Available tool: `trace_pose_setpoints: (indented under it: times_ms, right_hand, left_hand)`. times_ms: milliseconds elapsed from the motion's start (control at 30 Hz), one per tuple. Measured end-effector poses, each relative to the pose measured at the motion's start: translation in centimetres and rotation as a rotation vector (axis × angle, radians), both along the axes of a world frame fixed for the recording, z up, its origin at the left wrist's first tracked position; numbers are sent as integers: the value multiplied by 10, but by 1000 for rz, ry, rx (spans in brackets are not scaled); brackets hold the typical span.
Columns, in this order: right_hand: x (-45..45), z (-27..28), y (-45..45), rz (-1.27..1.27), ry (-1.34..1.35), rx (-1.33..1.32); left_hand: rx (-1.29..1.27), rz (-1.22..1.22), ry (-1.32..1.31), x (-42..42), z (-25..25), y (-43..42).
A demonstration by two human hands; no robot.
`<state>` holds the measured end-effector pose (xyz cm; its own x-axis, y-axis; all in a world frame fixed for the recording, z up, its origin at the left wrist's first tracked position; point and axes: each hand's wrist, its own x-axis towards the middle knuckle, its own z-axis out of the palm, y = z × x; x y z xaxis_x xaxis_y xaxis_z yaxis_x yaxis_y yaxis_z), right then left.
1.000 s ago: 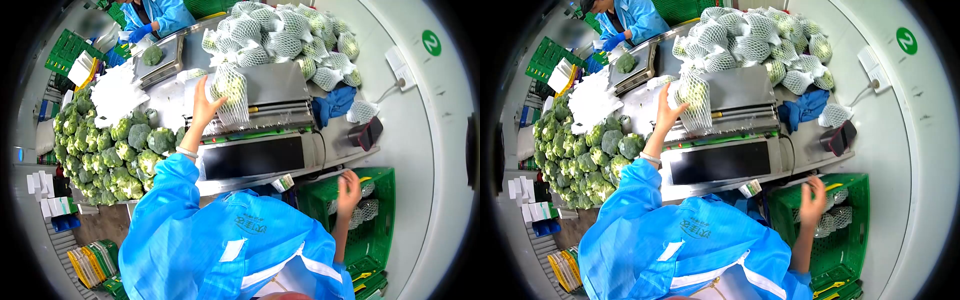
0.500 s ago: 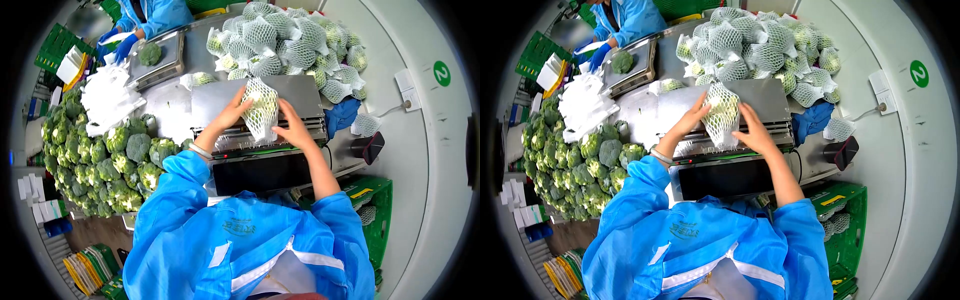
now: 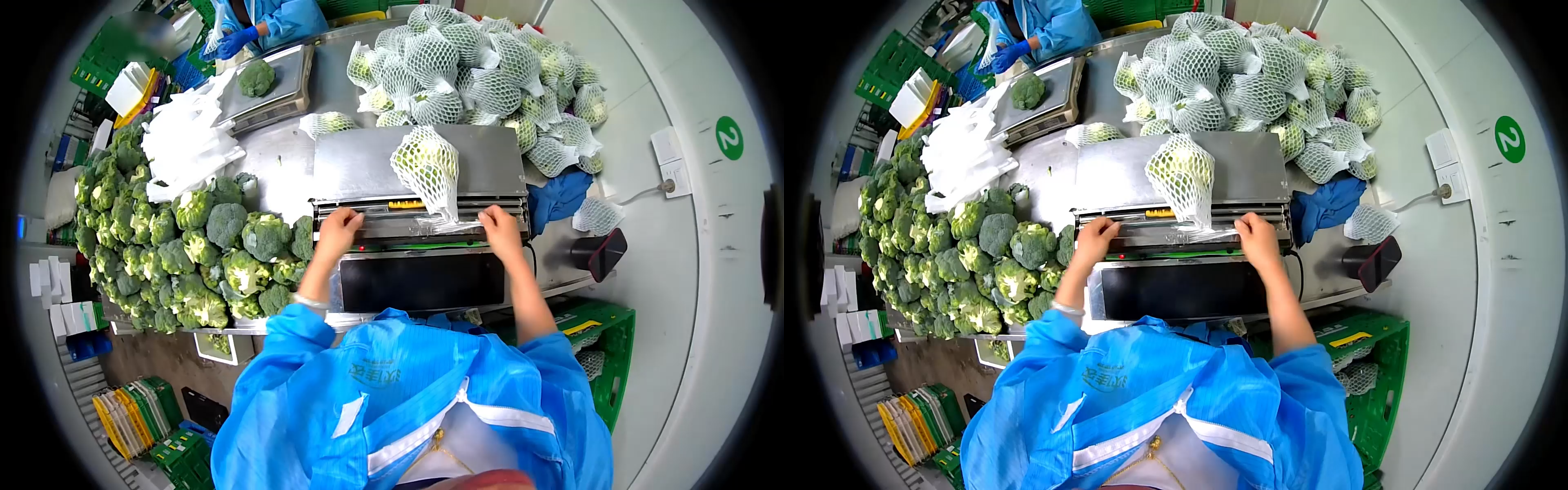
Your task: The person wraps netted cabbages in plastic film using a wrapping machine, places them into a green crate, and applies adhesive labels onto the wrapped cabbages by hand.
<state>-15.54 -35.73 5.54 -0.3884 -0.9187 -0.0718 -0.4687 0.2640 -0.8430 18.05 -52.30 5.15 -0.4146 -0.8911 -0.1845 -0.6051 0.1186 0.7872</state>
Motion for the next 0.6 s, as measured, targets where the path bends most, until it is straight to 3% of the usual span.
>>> trace_pose_setpoints:
  times_ms: [33, 67, 100, 133, 167, 233, 267, 300, 333, 400, 433, 467, 500, 567, 600]
  right_hand:
    - [-9, 16, 10, 61, -343, 23]
    - [-14, 32, 23, 68, -551, -12]
    - [-22, 39, 32, 37, -861, -54]
    - [-23, 60, 29, 97, -1031, -235]
    - [-22, 82, 27, 156, -1199, -417]
    - [-25, 98, -10, 132, -1272, -773]
    - [-15, 118, -34, -140, -1155, -778]
    - [-17, 108, -67, -124, -946, -776]
    - [-23, 90, -96, -109, -736, -771]
    - [-31, 50, -134, -182, -18, -204]
    - [-25, 5, -150, -98, -35, -329]
    - [-18, -15, -157, -96, -41, -29]
    - [-20, -36, -157, -84, -75, -89]
    - [-14, 11, -142, -94, -280, 59]
    - [-11, 2, -130, -17, -295, 7]
  left_hand:
    - [308, -77, 74, 9, 36, -5]
    - [396, -149, 74, 15, 72, -7]
    - [466, -231, 291, 23, 77, -14]
    - [625, -246, 441, 19, 112, -17]
    - [622, -338, 583, 17, 126, -28]
    - [615, -253, 1104, -19, 131, -44]
    - [558, -217, 1326, -49, 129, -55]
    - [453, -149, 1358, -78, 120, -68]
    - [252, -50, 1157, -103, 91, -87]
    - [-52, -90, 732, -128, 9, -114]
    - [-79, -106, 278, -135, 0, -113]
    - [18, -94, 394, -138, -26, -118]
    - [115, -81, 507, -139, -47, -124]
    - [437, -96, 671, -129, -13, -109]
    - [604, -98, 747, -119, 5, -95]
